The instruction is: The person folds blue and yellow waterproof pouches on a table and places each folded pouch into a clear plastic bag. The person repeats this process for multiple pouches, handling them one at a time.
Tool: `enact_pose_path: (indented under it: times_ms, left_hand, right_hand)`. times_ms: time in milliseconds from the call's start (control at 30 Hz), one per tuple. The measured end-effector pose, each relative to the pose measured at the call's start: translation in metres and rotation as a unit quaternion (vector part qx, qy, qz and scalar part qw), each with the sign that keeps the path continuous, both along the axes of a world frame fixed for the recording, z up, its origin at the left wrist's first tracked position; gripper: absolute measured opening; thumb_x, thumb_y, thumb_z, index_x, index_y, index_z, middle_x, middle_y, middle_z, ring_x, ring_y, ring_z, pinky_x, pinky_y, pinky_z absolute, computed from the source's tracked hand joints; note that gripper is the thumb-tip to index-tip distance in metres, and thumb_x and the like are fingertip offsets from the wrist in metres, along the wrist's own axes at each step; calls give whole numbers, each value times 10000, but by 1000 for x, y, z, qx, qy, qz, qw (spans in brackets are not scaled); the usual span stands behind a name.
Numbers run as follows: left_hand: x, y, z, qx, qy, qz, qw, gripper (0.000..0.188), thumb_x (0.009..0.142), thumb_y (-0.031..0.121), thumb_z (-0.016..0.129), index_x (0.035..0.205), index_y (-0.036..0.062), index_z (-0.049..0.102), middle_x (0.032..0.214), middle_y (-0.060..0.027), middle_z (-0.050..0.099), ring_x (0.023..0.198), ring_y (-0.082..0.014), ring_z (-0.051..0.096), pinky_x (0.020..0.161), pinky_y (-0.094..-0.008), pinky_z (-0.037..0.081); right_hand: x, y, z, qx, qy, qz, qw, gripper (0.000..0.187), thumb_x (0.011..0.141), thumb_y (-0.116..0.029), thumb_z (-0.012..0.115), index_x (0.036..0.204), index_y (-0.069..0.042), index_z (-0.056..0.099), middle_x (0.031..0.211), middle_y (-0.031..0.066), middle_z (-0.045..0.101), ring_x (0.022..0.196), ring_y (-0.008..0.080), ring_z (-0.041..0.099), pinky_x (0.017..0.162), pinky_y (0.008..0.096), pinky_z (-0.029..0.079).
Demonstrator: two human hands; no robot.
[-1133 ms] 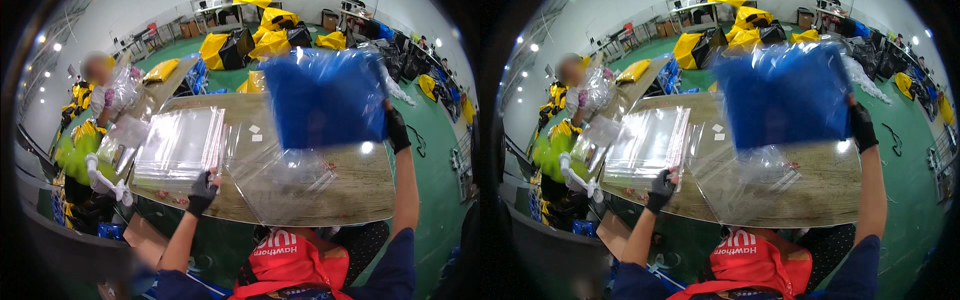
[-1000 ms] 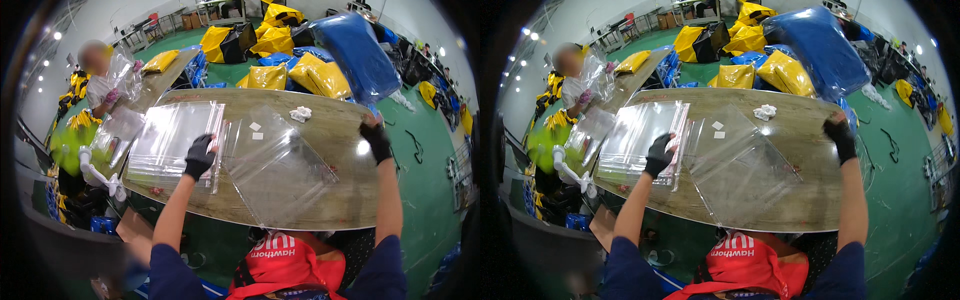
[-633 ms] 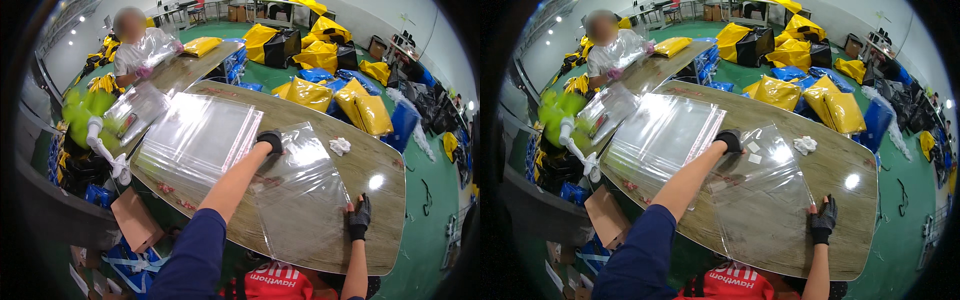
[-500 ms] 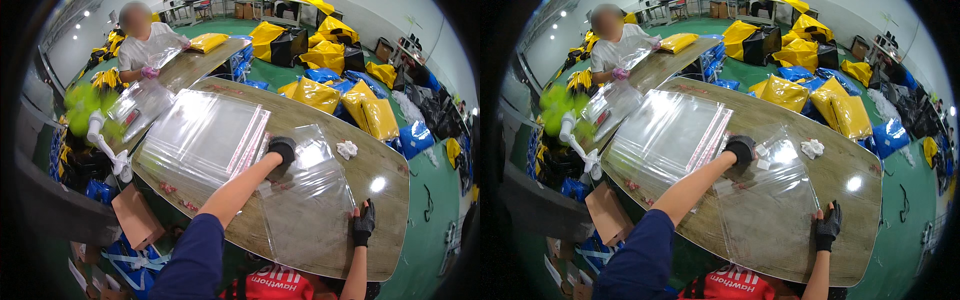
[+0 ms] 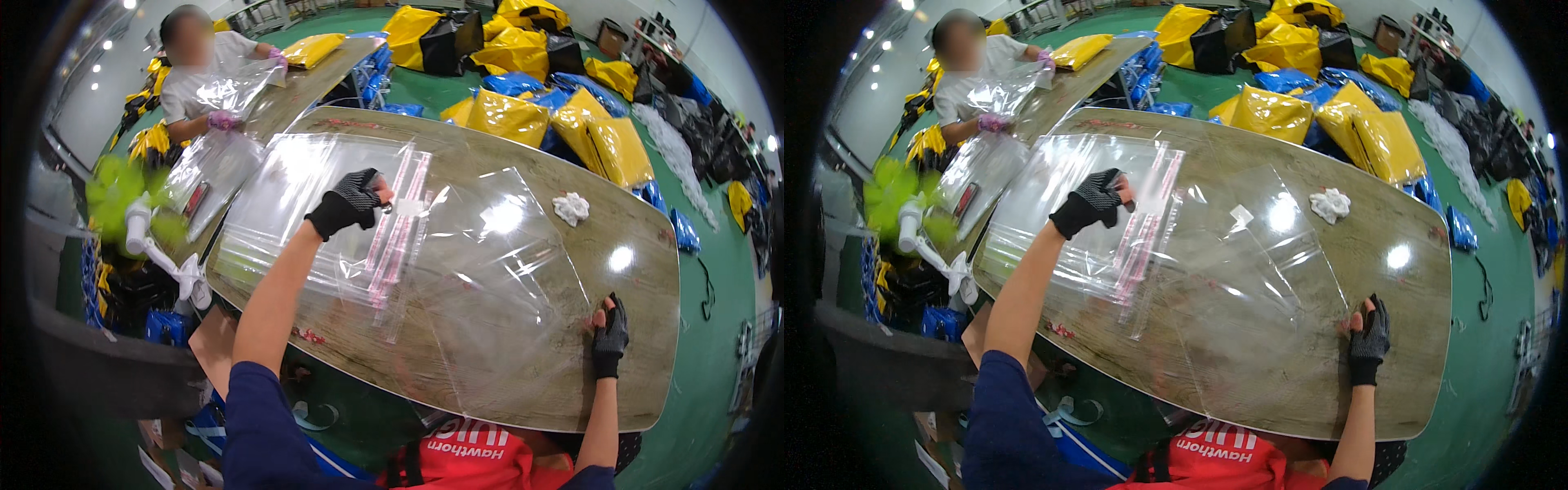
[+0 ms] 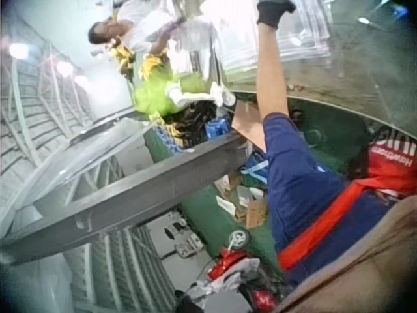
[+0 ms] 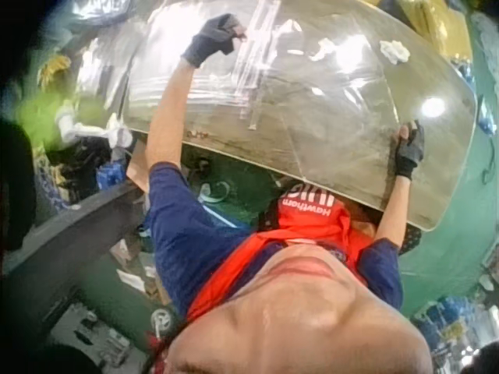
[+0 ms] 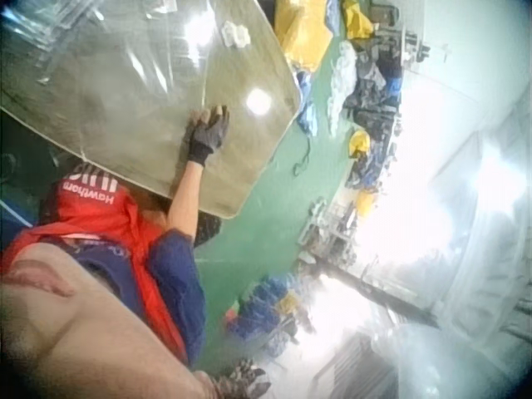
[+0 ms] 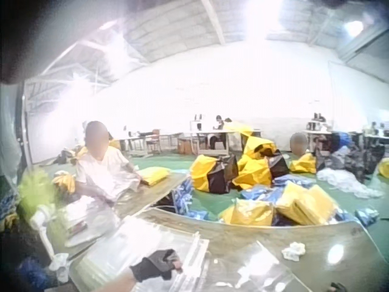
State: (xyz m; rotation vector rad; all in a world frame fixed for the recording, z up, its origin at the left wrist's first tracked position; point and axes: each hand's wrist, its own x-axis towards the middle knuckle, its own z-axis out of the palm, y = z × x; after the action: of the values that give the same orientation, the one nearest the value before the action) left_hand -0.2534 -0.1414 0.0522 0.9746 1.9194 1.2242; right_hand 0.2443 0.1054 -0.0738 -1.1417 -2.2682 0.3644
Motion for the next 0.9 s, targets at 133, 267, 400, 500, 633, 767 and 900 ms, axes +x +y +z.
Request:
enact_pose_path:
  times_ms: [133,267,400,500,633,767,900]
  left_hand:
    - [18,74,-67,68,211,-76,972,274,765,273,708,791,29,587,724,-101,614,792,-242,641,726,-350,489]
    - [63,145,-86,-126,457,-13,880,620,672,424,762,1106,30,559,1149,-173,564,1076,-311,558,878,-411,471]
    - [50,179,-83,-261,347,-95,896,516,673,351,743,1065,28,650,1095,-180,631,1083,-315,586,925,-433,452]
    - [83,190,-85,-204,436,-65,874,344,678,318,661,905,63,701,953,-196,661,917,-328,642,830,-405,494]
    - [110,142,-41,-79,358,-88,926,338,772,263,580,1007,31,651,949,-207,651,921,-363,618,846,-440,472]
    - [29,76,-39,7,396,18,918,480,791,336,602,1138,5,578,1076,-218,615,1006,-362,583,913,-417,444]
    - [-81,-13,-50,9,528,119,841,464,770,312,624,1110,0,575,1112,-220,596,1034,-349,568,901,-403,452]
  right_hand:
    - [7,8,-17,-68,99,-43,992,431,945,-372,504,1180,-17,570,1213,130,568,986,207,574,862,323,462]
    - [5,1,-4,-99,120,-50,987,383,947,-321,505,1159,-12,583,1193,157,577,1119,286,540,962,355,407]
    - [-4,2,-6,-77,101,-44,991,364,936,-293,534,1151,-6,593,1198,158,582,1102,281,552,946,367,422]
    - [15,16,-26,-87,141,-55,985,363,929,-294,550,1137,-2,606,1176,148,595,1072,254,564,928,351,431]
    - [23,17,-34,-167,203,-55,963,384,931,-312,550,1119,17,608,1170,147,596,1059,246,563,928,343,421]
    - [4,2,-19,-153,207,-33,966,414,925,-326,566,1117,40,592,1143,139,595,996,236,569,873,341,457]
    - [28,30,-50,-225,274,28,935,422,923,-305,577,1165,39,536,999,92,565,775,164,545,668,315,494]
